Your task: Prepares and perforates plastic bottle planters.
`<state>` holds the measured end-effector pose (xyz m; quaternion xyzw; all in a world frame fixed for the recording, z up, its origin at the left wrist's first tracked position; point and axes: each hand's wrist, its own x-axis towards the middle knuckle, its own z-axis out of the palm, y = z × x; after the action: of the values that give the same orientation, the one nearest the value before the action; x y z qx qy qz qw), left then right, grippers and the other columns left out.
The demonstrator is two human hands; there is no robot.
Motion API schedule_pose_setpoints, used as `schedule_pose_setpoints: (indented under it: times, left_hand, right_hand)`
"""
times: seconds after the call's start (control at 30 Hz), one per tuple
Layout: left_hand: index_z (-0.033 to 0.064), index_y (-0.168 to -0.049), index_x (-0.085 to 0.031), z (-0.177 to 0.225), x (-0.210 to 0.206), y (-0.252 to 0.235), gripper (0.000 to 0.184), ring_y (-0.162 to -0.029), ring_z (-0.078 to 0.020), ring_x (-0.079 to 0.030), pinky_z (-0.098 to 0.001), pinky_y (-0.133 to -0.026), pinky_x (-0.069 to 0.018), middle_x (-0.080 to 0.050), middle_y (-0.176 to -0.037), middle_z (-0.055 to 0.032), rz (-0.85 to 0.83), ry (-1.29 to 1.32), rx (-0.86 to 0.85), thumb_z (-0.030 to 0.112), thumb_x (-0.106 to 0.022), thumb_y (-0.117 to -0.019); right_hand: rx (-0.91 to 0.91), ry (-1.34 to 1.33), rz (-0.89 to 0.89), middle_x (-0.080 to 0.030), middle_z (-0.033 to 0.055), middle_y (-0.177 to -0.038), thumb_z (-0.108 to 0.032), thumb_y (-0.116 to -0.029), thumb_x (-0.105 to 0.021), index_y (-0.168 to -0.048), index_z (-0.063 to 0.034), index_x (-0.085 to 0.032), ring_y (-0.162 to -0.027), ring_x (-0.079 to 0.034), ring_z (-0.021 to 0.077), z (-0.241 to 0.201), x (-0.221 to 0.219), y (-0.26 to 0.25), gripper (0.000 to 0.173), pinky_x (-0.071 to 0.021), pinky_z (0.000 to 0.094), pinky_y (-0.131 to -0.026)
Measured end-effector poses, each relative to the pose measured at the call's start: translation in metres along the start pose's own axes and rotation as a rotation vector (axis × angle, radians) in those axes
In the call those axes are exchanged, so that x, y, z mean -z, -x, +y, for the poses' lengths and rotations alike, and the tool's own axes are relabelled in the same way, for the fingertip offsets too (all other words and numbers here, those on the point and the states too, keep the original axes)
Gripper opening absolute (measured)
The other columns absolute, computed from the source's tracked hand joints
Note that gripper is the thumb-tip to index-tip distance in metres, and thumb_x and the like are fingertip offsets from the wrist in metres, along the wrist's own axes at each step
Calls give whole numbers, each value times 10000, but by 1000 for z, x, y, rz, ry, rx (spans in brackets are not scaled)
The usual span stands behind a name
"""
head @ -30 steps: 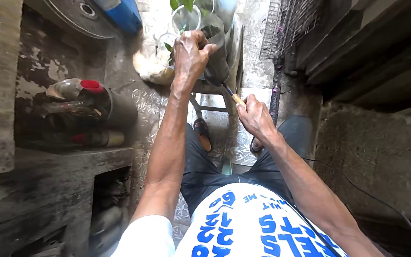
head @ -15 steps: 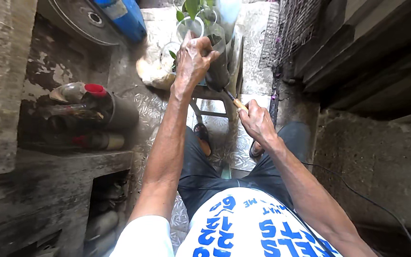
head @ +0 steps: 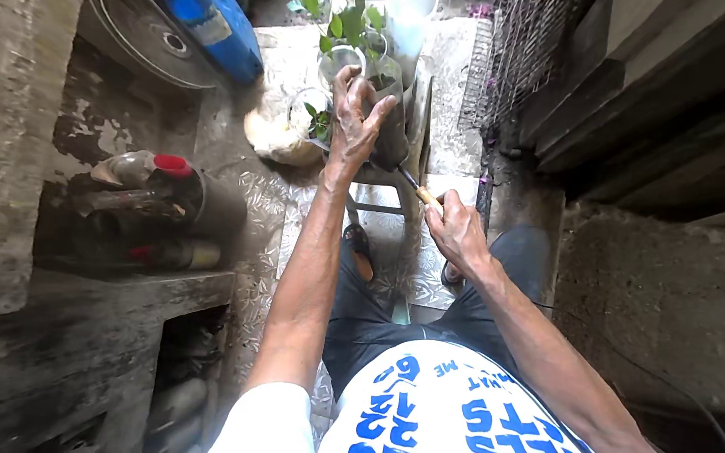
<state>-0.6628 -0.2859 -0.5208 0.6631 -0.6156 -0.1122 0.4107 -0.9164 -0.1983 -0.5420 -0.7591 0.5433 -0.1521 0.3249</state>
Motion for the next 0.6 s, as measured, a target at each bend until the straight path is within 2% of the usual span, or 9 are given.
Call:
schedule_pose_setpoints:
  times: [0.1,0.23,0.3,0.4,0.5,0.6]
  left_hand:
    - [7,-974,-676,-3,-3,-1,383,-1364,-282,-506,-364,-1134,-416,-525,-1446,-222,28,-29,3,390,-681,-966]
    - [5,-1009,-686,1,0,-4,396,-1348,-257,-518,-350,-1128,-417,-536,-1437,-207,-3,-43,35,398,-684,-963]
    - [1,-1049,-696,1,1,-5,411,-1341,-261,-518,-348,-1130,-413,-548,-1413,-210,-9,-36,46,402,-688,-959]
    - [7,-1036,-698,1,0,-5,413,-1284,-254,-545,-343,-1102,-425,-568,-1358,-205,-7,-44,57,412,-685,-958]
    - [6,-1042,-699,3,1,-5,411,-1279,-252,-556,-349,-1100,-436,-570,-1372,-199,-17,-41,87,408,-680,-960]
    - [13,-1025,-697,4,2,-5,396,-1267,-249,-556,-350,-1092,-436,-575,-1356,-190,-16,-25,99,402,-685,-955]
  right_hand:
    - [29,151,-12,-613,170,-706,-352,-1073,-447,-1118,-27,-566,-657,-667,391,-5,-1,0,348,-487,543,-539]
    - [61,181,-15,-614,173,-717,-347,-1082,-428,-1052,-30,-573,-668,-668,397,-9,-6,3,350,-485,536,-532]
    - [65,159,-30,-620,181,-725,-357,-1089,-413,-1065,-28,-584,-676,-670,400,-8,-9,3,372,-488,546,-541]
    - [63,82,-38,-610,169,-717,-360,-1096,-399,-1056,-26,-600,-659,-658,379,-6,-12,4,391,-488,543,-541]
    - [43,1,-48,-612,161,-732,-356,-1096,-387,-1110,-23,-605,-645,-651,358,-4,-16,5,399,-498,541,-547]
    - [-12,-71,-75,-598,149,-734,-392,-1099,-381,-1109,-41,-597,-620,-631,332,-5,-18,5,412,-491,526,-539]
